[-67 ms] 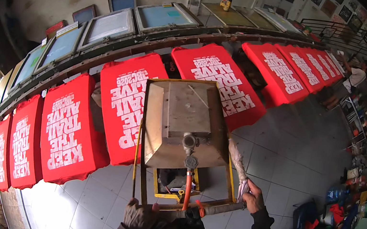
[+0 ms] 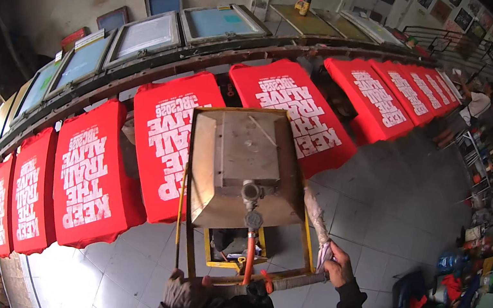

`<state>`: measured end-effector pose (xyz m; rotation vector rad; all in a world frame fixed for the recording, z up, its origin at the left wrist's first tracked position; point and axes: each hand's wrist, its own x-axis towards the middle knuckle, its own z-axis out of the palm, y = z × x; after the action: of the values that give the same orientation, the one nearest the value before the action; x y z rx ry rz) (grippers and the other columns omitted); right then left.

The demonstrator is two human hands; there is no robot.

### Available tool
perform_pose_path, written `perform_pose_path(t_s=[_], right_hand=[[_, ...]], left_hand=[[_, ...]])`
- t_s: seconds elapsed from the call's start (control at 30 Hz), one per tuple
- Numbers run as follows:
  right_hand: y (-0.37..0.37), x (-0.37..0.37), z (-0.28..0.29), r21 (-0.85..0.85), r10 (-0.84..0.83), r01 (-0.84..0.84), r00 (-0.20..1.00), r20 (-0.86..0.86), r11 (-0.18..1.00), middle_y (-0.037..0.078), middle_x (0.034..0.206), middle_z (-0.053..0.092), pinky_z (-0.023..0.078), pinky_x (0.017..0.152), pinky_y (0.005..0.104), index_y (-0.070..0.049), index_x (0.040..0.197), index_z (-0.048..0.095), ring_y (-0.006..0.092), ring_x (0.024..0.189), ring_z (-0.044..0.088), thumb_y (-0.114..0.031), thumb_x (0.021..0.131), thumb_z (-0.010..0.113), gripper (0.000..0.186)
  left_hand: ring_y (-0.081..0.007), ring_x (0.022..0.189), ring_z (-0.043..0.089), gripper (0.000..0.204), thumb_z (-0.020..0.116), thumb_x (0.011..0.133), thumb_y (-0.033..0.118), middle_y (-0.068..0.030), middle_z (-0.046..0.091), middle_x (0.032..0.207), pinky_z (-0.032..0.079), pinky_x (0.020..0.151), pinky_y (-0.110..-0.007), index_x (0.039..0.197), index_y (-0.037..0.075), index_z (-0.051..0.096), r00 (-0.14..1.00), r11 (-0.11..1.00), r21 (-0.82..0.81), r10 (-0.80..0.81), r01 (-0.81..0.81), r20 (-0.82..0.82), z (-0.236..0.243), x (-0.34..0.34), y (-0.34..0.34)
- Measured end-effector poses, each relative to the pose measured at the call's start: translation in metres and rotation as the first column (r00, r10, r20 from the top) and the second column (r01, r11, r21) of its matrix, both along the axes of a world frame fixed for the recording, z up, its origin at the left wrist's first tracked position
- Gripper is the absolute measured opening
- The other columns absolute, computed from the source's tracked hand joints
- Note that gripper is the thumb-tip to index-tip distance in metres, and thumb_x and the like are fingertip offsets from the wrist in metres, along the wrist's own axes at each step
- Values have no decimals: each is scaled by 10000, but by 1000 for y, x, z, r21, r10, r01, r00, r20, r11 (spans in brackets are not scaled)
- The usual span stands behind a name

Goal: The person uses a flash dryer to cure ink on several red t-shirts mounted on a screen printing press, moving the dryer head over each garment and checking the surface with their hand.

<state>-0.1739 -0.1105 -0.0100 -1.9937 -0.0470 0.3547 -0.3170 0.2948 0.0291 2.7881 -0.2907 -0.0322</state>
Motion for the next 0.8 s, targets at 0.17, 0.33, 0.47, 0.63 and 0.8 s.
perform_pose_path(t_s=[0.17,0.33,0.47,0.63,0.8], right_hand=[[11,12,0,-17,82,-81,997,18,997,84,990,659,511,768,292,75,1363,546,130,867,601,-24,812,554,559],[26,38,3,-28,127,-130,987,-103,991,91,1043,658,497,824,280,71,1360,542,135,932,594,-19,831,536,536],[61,92,11,48,334,-335,942,26,941,65,1020,651,499,732,275,56,1463,497,120,826,578,-47,763,534,708],[81,125,17,41,348,-346,935,-64,937,53,1049,634,487,776,270,50,1414,523,108,885,568,-39,849,529,572],[79,166,10,66,374,-369,922,-99,927,37,1018,631,477,718,260,56,1424,522,95,820,547,-35,816,530,615]], left_hand=[[-323,532,577,350,522,1030,263,-89,676,660,423,693,-477,773,119,711,988,976,-151,156,-156,-17,-14,-21,-1],[-311,481,552,427,432,1087,218,-67,652,585,430,711,-476,787,184,734,977,971,-134,207,-199,50,-16,-34,-11],[-279,522,576,504,391,1105,222,-62,688,628,422,772,-460,774,200,770,960,941,-188,274,-281,-63,5,-25,-14],[-272,457,526,426,576,1015,245,-85,667,584,413,652,-421,643,112,736,913,897,-221,404,-383,57,-5,-14,-10],[-254,488,569,302,684,924,171,-71,676,606,422,619,-400,639,78,719,886,859,-344,445,-380,132,2,20,-17]])
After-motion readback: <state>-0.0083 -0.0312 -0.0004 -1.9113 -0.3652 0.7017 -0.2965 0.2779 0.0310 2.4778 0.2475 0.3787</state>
